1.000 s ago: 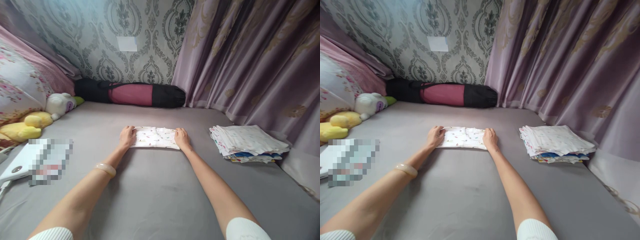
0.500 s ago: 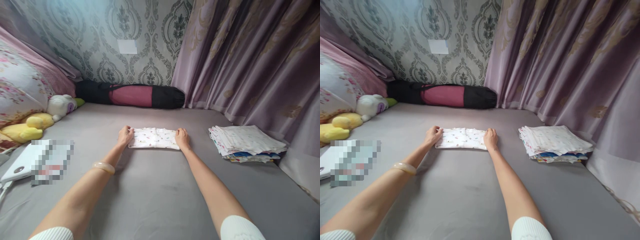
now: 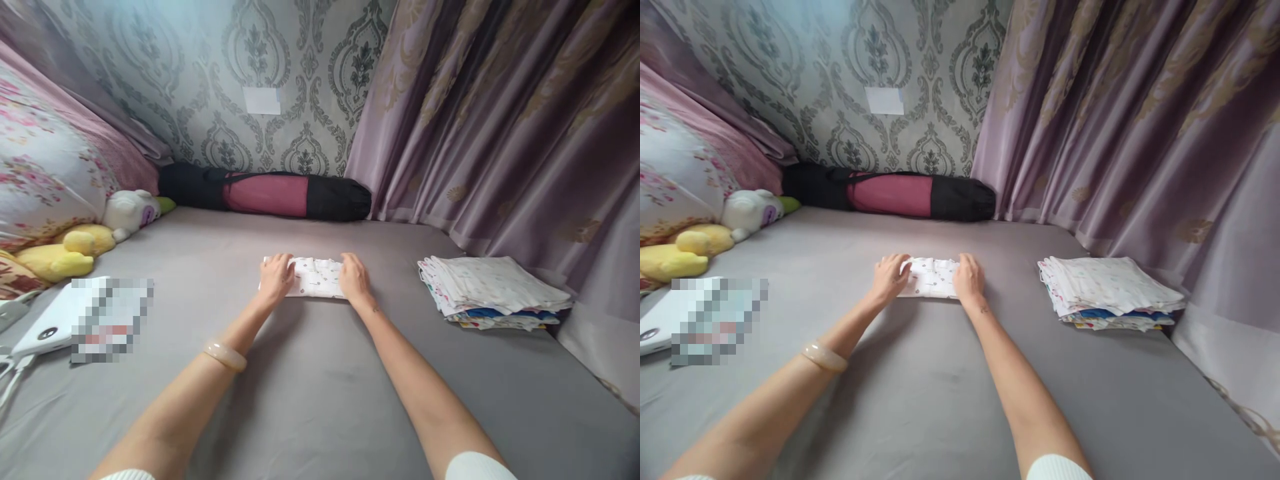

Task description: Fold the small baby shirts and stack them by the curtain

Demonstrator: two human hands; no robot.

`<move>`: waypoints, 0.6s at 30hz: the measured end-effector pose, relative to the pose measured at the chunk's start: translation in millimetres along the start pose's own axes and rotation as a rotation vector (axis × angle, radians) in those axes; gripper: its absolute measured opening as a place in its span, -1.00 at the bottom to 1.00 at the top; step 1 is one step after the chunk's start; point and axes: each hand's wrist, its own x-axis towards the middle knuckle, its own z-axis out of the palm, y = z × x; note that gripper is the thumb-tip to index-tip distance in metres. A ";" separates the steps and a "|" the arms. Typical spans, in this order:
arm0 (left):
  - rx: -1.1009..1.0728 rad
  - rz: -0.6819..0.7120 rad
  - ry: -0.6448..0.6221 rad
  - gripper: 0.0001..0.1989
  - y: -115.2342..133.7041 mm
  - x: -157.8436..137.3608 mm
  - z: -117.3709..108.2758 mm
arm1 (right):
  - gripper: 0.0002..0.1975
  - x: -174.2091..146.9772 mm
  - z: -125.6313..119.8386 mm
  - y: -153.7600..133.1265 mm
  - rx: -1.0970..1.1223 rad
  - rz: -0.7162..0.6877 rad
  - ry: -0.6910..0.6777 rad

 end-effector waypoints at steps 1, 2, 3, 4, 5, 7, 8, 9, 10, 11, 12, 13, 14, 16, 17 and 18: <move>-0.009 0.050 -0.030 -0.69 7.9 -1.6 2.6 | -0.53 -4.5 1.3 -11.1 0.012 -0.083 -0.043; -0.017 0.089 -0.054 -0.69 14.5 -3.1 5.9 | -0.53 -9.0 2.9 -21.6 0.024 -0.170 -0.098; -0.024 0.119 -0.077 -0.69 19.6 -4.3 9.4 | -0.53 -13.1 4.7 -31.0 0.029 -0.234 -0.148; -0.030 0.139 -0.096 -0.68 23.2 -5.3 12.9 | -0.52 -16.7 6.3 -38.7 0.033 -0.255 -0.191; -0.033 0.147 -0.111 -0.67 25.5 -6.1 16.3 | -0.50 -19.5 7.8 -44.5 0.037 -0.260 -0.231; -0.027 0.134 -0.138 -0.65 27.1 -7.3 21.8 | -0.47 -22.8 10.2 -50.6 0.039 -0.246 -0.282; -0.018 0.116 -0.151 -0.64 26.9 -7.8 23.9 | -0.46 -23.4 11.4 -51.3 0.038 -0.240 -0.297; -0.005 0.096 -0.163 -0.62 26.4 -8.2 25.5 | -0.45 -23.7 12.7 -50.8 0.034 -0.240 -0.306; 0.009 0.076 -0.173 -0.61 25.8 -8.7 26.9 | -0.45 -23.7 14.3 -49.4 0.029 -0.243 -0.312; 0.023 0.063 -0.181 -0.59 25.2 -9.1 28.0 | -0.44 -23.6 16.0 -47.7 0.023 -0.247 -0.317; 0.037 0.057 -0.185 -0.58 24.5 -9.6 28.9 | -0.44 -23.7 17.9 -45.8 0.017 -0.251 -0.323; 0.051 0.055 -0.182 -0.57 24.0 -10.1 29.8 | -0.44 -23.9 19.9 -44.0 0.012 -0.252 -0.329; 0.064 0.054 -0.178 -0.57 23.4 -10.6 30.7 | -0.43 -24.1 21.8 -42.5 0.009 -0.252 -0.331; 0.084 0.055 -0.177 -0.56 22.5 -11.5 32.3 | -0.43 -24.7 24.9 -40.5 0.006 -0.248 -0.331; 0.091 0.054 -0.183 -0.56 22.1 -11.8 33.0 | -0.43 -24.9 26.0 -40.0 0.005 -0.245 -0.330; 0.098 0.050 -0.190 -0.55 21.8 -12.0 33.5 | -0.44 -25.0 26.8 -39.7 0.003 -0.244 -0.330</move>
